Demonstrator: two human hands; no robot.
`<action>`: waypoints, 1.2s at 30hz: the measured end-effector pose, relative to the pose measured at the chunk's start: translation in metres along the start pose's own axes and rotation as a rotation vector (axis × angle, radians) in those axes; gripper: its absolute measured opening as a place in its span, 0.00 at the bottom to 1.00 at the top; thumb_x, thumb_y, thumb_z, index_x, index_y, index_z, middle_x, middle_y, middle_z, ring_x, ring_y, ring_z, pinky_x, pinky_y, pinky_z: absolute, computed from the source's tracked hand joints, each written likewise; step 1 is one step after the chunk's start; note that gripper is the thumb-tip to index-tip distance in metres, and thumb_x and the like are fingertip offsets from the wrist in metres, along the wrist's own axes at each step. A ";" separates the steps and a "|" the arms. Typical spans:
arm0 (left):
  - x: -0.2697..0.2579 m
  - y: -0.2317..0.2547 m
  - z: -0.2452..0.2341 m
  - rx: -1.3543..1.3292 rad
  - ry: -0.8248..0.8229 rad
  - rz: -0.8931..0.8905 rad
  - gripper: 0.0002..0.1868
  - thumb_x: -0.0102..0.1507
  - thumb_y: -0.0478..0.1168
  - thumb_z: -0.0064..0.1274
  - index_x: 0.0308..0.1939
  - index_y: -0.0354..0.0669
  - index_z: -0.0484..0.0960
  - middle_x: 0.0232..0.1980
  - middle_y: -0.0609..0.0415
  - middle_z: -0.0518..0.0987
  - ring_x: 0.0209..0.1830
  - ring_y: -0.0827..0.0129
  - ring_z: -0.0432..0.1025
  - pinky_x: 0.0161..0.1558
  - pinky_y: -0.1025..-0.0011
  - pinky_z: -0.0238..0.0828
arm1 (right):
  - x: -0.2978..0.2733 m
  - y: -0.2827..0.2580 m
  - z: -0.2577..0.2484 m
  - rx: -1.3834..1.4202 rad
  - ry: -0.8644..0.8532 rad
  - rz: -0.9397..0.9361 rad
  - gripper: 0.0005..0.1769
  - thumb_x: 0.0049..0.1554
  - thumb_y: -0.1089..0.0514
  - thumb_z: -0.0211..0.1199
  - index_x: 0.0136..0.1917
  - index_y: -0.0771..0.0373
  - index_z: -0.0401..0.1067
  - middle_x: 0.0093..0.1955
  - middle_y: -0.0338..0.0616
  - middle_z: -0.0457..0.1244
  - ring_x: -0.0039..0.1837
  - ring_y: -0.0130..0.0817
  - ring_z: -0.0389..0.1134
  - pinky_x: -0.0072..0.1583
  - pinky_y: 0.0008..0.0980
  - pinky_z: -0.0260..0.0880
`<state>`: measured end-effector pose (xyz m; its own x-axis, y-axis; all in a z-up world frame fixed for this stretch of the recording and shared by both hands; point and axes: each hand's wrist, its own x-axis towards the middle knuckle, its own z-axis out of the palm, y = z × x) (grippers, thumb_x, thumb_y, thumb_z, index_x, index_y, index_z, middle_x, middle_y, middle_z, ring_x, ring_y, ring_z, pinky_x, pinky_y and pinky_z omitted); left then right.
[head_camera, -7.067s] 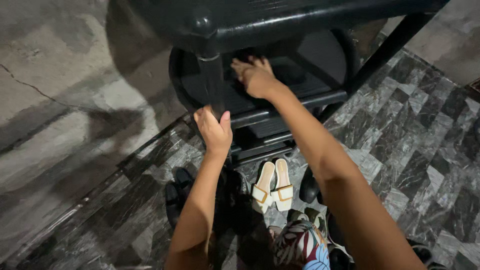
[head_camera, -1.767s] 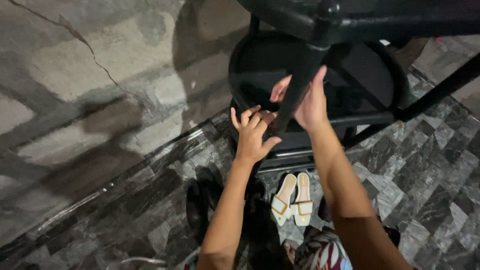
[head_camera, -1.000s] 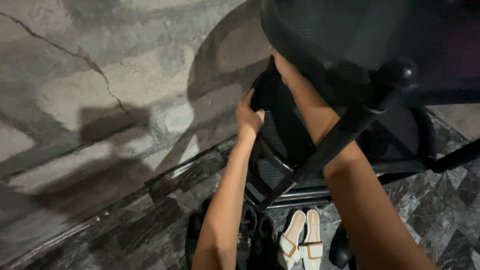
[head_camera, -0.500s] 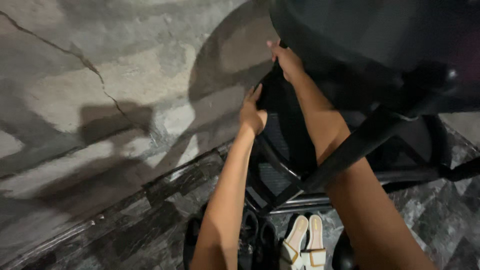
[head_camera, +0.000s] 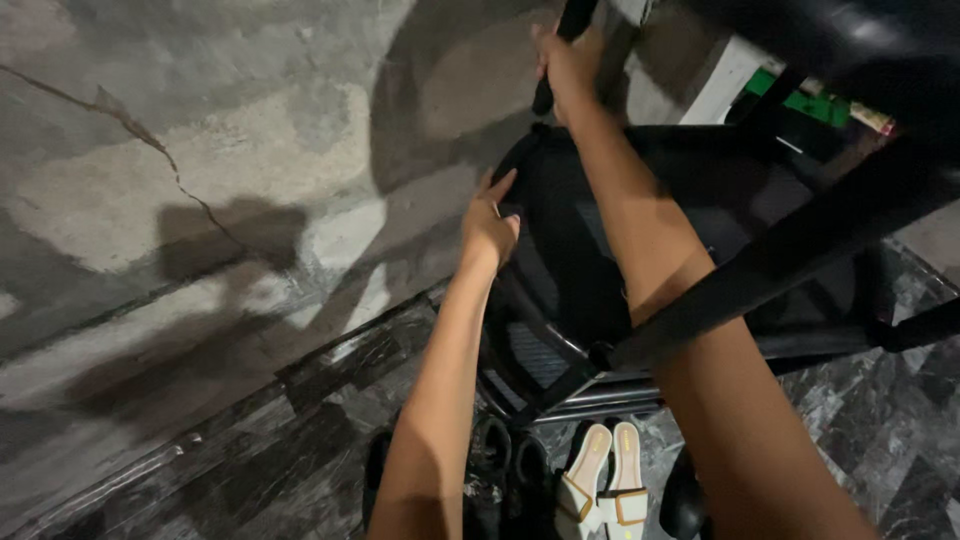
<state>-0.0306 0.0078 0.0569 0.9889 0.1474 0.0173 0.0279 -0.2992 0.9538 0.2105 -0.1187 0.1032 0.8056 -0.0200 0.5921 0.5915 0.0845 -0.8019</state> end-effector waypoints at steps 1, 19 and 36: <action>0.001 0.000 -0.002 -0.002 0.010 0.031 0.37 0.57 0.23 0.50 0.70 0.55 0.72 0.82 0.50 0.54 0.80 0.55 0.51 0.75 0.67 0.51 | -0.005 -0.002 0.000 0.004 -0.061 -0.020 0.18 0.64 0.61 0.71 0.39 0.60 0.62 0.31 0.38 0.61 0.32 0.32 0.65 0.39 0.35 0.69; 0.018 -0.028 0.006 0.055 -0.011 0.127 0.41 0.57 0.23 0.50 0.73 0.58 0.68 0.82 0.45 0.51 0.80 0.52 0.50 0.75 0.65 0.50 | -0.041 -0.002 -0.053 -0.369 -0.341 0.459 0.27 0.61 0.37 0.68 0.56 0.63 0.69 0.57 0.47 0.62 0.58 0.33 0.62 0.60 0.33 0.62; -0.058 0.059 -0.007 0.584 0.414 0.539 0.15 0.65 0.45 0.54 0.53 0.48 0.86 0.70 0.47 0.74 0.67 0.44 0.69 0.61 0.49 0.62 | -0.058 0.006 -0.334 -1.017 0.037 0.500 0.27 0.61 0.40 0.68 0.58 0.64 0.68 0.58 0.49 0.62 0.59 0.36 0.63 0.60 0.35 0.63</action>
<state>-0.0877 -0.0121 0.1144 0.7605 0.1431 0.6333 -0.2430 -0.8418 0.4820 0.1789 -0.4495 0.0375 0.9500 -0.2419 0.1977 -0.0575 -0.7574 -0.6504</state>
